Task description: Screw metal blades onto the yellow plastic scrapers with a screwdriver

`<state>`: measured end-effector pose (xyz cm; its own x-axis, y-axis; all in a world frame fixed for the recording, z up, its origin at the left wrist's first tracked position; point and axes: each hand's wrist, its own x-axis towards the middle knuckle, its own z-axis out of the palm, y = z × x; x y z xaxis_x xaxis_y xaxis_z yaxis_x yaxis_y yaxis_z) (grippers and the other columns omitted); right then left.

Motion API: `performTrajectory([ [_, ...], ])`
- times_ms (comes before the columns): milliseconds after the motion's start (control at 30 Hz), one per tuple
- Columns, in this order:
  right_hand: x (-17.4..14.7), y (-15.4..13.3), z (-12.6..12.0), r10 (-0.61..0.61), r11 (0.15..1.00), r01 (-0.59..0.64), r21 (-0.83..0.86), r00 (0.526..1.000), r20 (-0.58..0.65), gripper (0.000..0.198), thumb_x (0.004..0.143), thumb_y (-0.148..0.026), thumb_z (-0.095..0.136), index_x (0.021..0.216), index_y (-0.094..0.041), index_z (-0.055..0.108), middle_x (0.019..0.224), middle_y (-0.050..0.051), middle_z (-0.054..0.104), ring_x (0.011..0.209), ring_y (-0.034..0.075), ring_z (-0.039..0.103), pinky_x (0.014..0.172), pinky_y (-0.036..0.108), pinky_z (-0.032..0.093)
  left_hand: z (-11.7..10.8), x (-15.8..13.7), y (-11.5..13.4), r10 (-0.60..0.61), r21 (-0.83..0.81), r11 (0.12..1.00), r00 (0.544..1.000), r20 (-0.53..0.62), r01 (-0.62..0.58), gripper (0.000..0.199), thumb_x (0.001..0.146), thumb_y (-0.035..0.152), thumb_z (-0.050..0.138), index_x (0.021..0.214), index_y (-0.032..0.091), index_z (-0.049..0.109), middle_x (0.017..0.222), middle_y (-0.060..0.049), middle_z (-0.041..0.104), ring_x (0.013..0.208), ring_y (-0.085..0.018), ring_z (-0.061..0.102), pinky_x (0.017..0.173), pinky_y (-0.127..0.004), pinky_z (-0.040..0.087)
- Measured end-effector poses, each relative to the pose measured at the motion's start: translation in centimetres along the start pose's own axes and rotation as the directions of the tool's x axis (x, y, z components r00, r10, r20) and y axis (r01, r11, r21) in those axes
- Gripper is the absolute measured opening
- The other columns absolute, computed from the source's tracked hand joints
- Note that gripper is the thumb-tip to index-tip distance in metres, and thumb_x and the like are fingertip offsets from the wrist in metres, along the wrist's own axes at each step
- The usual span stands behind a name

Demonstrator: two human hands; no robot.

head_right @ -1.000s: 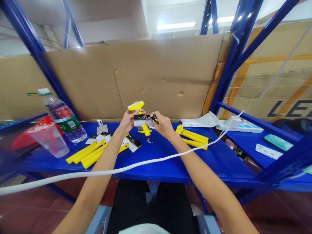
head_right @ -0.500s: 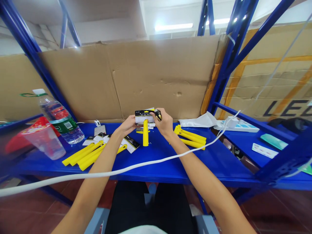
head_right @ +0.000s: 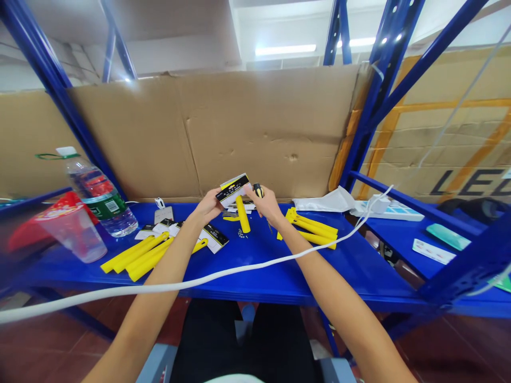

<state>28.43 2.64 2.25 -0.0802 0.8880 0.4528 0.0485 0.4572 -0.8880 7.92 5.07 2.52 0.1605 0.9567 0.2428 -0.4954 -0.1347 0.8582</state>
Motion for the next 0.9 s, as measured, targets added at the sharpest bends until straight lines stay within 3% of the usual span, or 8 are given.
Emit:
performTrajectory([
  [133,-0.4,-0.2,0.1,0.049,0.986,-0.087,0.141,0.966,0.253,0.05,0.084,-0.068,0.084,0.094,-0.02,0.072,0.061,-0.001,0.067,0.038,0.007,0.032,0.035,0.025,0.031,0.2,-0.4,0.9,0.123,-0.007,0.992,0.992,-0.02,-0.123,0.023,0.077,0.012,0.086,0.1,0.015,0.082,0.1,-0.008,0.084,0.096,-0.023,0.079,0.09,-0.032,0.062],
  [300,-0.5,-0.8,-0.2,0.059,0.941,-0.174,0.289,0.928,0.367,0.045,0.083,-0.056,0.09,0.102,-0.019,0.073,0.091,0.008,0.083,0.041,0.003,0.025,0.034,0.02,0.029,1.0,-1.3,1.4,0.225,0.012,0.974,0.974,0.036,-0.226,0.04,0.073,0.016,0.091,0.111,0.017,0.083,0.112,-0.008,0.083,0.094,-0.02,0.077,0.084,-0.028,0.06],
  [433,-0.7,-0.9,-0.2,0.079,0.889,-0.267,0.372,0.89,0.449,0.042,0.084,-0.051,0.089,0.105,-0.019,0.072,0.104,0.011,0.084,0.043,0.002,0.022,0.034,0.017,0.026,1.1,-1.2,1.1,0.26,-0.047,0.965,0.966,0.008,-0.259,0.052,0.077,0.019,0.089,0.127,0.025,0.079,0.114,-0.006,0.082,0.093,-0.02,0.076,0.081,-0.027,0.059],
  [567,-1.0,-0.6,0.2,0.1,0.832,-0.371,0.413,0.832,0.546,0.043,0.091,-0.06,0.08,0.101,-0.019,0.072,0.099,0.009,0.081,0.044,0.003,0.019,0.035,0.016,0.025,1.1,-0.7,0.6,0.209,-0.121,0.97,0.977,-0.039,-0.212,0.039,0.084,0.022,0.084,0.123,0.022,0.078,0.112,-0.009,0.083,0.094,-0.022,0.076,0.085,-0.032,0.061],
  [733,-1.1,-0.3,0.6,0.146,0.701,-0.575,0.422,0.695,0.704,0.049,0.103,-0.067,0.06,0.094,-0.019,0.065,0.075,0.001,0.07,0.041,0.003,0.013,0.032,0.014,0.025,1.5,-1.0,0.1,0.122,-0.11,0.987,0.992,0.022,-0.119,0.034,0.084,0.03,0.086,0.116,0.019,0.079,0.103,-0.01,0.083,0.088,-0.026,0.077,0.077,-0.034,0.062],
  [900,-1.5,-0.9,0.4,0.124,0.649,-0.628,0.43,0.645,0.754,0.047,0.109,-0.063,0.051,0.098,-0.019,0.063,0.061,-0.005,0.051,0.044,0.008,0.027,0.032,0.014,0.034,1.2,-2.2,0.3,0.078,-0.078,0.995,0.99,0.117,-0.069,0.031,0.077,0.032,0.091,0.102,0.018,0.079,0.095,-0.008,0.081,0.079,-0.023,0.075,0.074,-0.032,0.061],
])
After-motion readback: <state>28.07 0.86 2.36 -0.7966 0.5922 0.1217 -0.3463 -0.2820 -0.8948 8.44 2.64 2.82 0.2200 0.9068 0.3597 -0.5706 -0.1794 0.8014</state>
